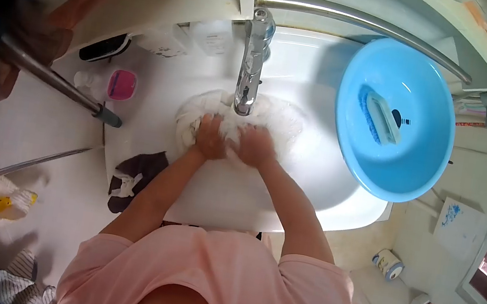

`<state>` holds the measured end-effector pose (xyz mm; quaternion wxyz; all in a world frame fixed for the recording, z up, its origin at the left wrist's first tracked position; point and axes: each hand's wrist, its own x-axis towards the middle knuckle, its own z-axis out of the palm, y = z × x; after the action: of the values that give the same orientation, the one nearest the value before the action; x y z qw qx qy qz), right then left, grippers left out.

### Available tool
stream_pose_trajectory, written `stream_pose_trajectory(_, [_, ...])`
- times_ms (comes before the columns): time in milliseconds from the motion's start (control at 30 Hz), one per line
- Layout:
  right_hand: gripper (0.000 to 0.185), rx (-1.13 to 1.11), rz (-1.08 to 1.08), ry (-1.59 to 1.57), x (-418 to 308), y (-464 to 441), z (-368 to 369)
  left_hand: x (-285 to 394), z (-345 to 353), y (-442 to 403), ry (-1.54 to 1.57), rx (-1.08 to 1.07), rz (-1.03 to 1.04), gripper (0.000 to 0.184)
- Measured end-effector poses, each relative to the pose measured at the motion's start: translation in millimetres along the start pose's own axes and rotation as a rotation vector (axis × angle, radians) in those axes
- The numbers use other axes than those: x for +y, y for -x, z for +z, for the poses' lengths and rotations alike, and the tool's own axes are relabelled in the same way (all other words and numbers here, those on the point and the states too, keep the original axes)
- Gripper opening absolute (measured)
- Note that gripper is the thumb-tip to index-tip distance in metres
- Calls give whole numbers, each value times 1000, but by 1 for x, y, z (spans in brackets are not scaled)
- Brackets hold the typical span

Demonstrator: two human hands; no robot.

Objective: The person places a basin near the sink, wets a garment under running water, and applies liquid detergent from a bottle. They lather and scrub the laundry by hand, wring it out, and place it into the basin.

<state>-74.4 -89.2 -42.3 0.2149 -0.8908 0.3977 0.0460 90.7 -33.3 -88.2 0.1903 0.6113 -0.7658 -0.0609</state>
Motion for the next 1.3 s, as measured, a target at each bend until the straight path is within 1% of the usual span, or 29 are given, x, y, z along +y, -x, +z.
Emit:
stream_pose_trajectory(67, [45,-75,36,-82,9,-18,-6,1,-3,-16,-126,-257,-101,42])
stream_pose_trajectory(167, [49,-103,163,-182,12,-24,-11,-7,5,-27,-288,-511,-31,49])
stream_pose_trajectory(267, [58,-85,298,-365,7,-21,-23,18,-57,-73,-133,-832,-169,65])
stream_pose_trajectory(300, [62,-77,346,-440,10,-20,-28,20,-71,-77,-93,-742,-202,70])
stream_pose_trajectory(333, [68,-26,388,-524,30,-25,5,22,-83,-71,-43,-664,-236,75])
stream_pose_trajectory(367, [72,8,394,-644,41,-16,9,23,-94,-61,11,-594,-271,81])
stream_pose_trajectory(400, [69,61,463,-672,42,-1,-3,18,-108,-56,167,-580,-376,88])
stream_pose_trajectory(433, [66,117,527,-695,44,13,-21,7,-115,-44,254,-419,-513,86])
stream_pose_trajectory(467, [62,170,585,-777,53,26,-28,-13,-121,-34,465,-334,-730,82])
stream_pose_trajectory(500, [60,219,645,-865,60,39,-32,-48,-107,-18,714,-162,-816,73])
stream_pose_trajectory(533, [60,170,674,-635,57,54,-55,-36,-147,-15,741,-46,-834,65])
stream_pose_trajectory(567, [61,128,692,-402,53,64,-78,-28,-167,-8,731,34,-815,50])
stream_pose_trajectory(633, [67,90,700,-203,61,78,-78,-15,-189,6,803,77,-753,36])
stream_pose_trajectory(667, [70,69,704,-102,62,84,-76,-7,-199,10,877,152,-745,33])
stream_pose_trajectory(733, [70,195,588,245,49,96,-67,10,-217,13,1020,301,-723,32])
stream_pose_trajectory(767, [70,257,523,415,39,99,-63,17,-228,13,1027,306,-684,31])
stream_pose_trajectory(800, [72,253,410,256,19,98,-74,24,-238,11,1035,313,-645,31])
stream_pose_trajectory(833, [75,363,185,98,5,94,-75,33,-249,8,1042,322,-605,31])
stream_pose_trajectory(867, [76,385,-14,-49,-9,89,-79,45,-262,4,1019,367,-546,31])
stream_pose_trajectory(900, [78,382,-75,-119,-27,81,-81,58,-276,-1,995,410,-486,31])
stream_pose_trajectory(933, [69,369,-35,-127,-37,72,-72,68,-290,-4,969,452,-423,31])
stream_pose_trajectory(967, [61,357,3,-134,-40,63,-62,74,-303,-5,929,483,-430,31])
stream_pose_trajectory(1033, [47,178,192,-156,-38,51,-55,82,-322,-4,847,545,-448,30])
stream_pose_trajectory(1067, [40,85,287,-166,-36,48,-51,72,-324,-3,906,607,-416,28])
stream_pose_trajectory(1133, [28,394,442,-343,-24,59,-55,58,-333,-4,1084,593,-413,27])
stream_pose_trajectory(1200, [25,622,506,-505,4,69,-70,42,-332,-1,1232,557,-427,25])
stream_pose_trajectory(1233, [24,708,542,-558,1,81,-94,40,-325,1,1201,594,-481,25])
stream_pose_trajectory(1267, [23,777,543,-540,4,86,-104,38,-319,2,1169,626,-534,25])
stream_pose_trajectory(1300, [18,859,521,-581,-9,96,-123,35,-310,3,1134,655,-586,25])
